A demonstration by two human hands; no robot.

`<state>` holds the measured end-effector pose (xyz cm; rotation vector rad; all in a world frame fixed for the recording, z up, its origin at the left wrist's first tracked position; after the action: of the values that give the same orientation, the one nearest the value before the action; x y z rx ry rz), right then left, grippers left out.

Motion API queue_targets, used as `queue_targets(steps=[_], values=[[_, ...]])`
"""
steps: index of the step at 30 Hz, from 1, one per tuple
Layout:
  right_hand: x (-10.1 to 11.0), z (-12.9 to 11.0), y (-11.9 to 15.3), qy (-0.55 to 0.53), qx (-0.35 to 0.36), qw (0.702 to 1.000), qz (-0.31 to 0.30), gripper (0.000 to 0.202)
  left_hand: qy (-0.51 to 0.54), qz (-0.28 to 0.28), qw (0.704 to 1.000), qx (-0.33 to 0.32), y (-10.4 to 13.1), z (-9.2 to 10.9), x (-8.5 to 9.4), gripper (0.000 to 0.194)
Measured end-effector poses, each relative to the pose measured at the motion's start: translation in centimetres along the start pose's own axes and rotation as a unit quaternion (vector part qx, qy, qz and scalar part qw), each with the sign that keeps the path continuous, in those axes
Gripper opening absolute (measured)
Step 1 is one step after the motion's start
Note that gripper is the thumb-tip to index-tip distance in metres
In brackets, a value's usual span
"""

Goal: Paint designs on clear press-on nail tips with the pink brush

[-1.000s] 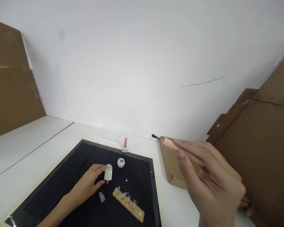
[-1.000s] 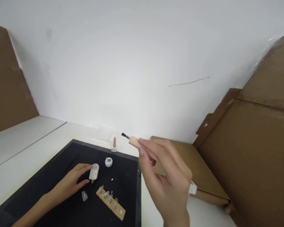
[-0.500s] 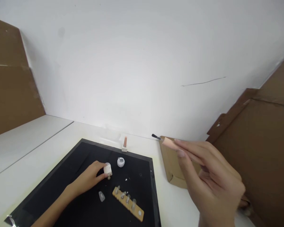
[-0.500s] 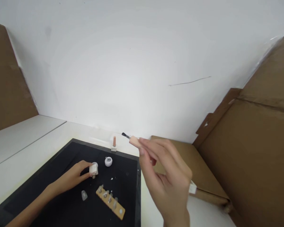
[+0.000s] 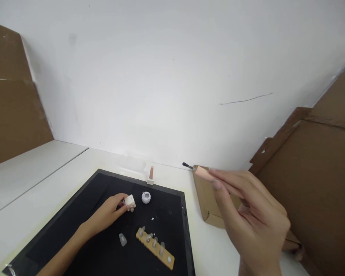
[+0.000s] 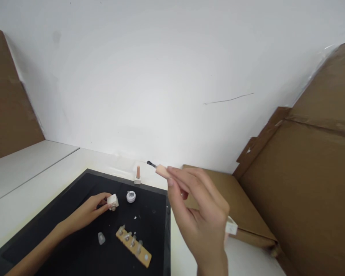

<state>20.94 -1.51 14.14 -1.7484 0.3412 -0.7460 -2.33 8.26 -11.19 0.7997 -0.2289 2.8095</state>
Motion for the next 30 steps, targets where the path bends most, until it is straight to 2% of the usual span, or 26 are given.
queue_targets(steps=[6, 11, 16, 22, 27, 30], values=[[0.1, -0.2, -0.1, 0.001, 0.006, 1.0, 0.001, 0.036, 0.025, 0.016, 1.0, 0.001, 0.1, 0.3, 0.4, 0.025], [0.0, -0.1, -0.2, 0.005, 0.01, 1.0, 0.002, 0.034, 0.065, 0.049, 0.997, 0.006, -0.2, 0.8, 1.5, 0.029], [0.0, 0.0, -0.1, 0.002, 0.007, 1.0, 0.003, 0.033, 0.124, 0.098, 0.986, 0.049, -0.5, -1.3, 1.9, 0.034], [0.0, -0.2, -0.2, 0.003, 0.007, 1.0, -0.001, 0.032, 0.216, 0.11, 0.962, 0.122, -0.7, -4.9, 0.1, 0.046], [0.0, -0.2, -0.2, 0.005, 0.002, 1.0, 0.001, 0.03, 0.28, 0.112, 0.945, 0.129, -1.8, -5.6, -0.9, 0.048], [0.0, -0.3, -0.2, 0.007, 0.004, 1.0, 0.001, 0.029, 0.305, 0.112, 0.938, 0.121, -2.8, -5.5, -1.2, 0.042]])
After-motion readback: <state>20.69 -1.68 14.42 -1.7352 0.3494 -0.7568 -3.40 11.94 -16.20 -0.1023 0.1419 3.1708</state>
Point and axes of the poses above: each hand's wrist, its own y-axis away from the middle knuckle, its own x-axis out of the back of the hand, z = x × y, the point moved 10 cm from there along -y, towards the middle knuckle, and after that the axes turned 6 degrees about y, right-handed, at the moved point
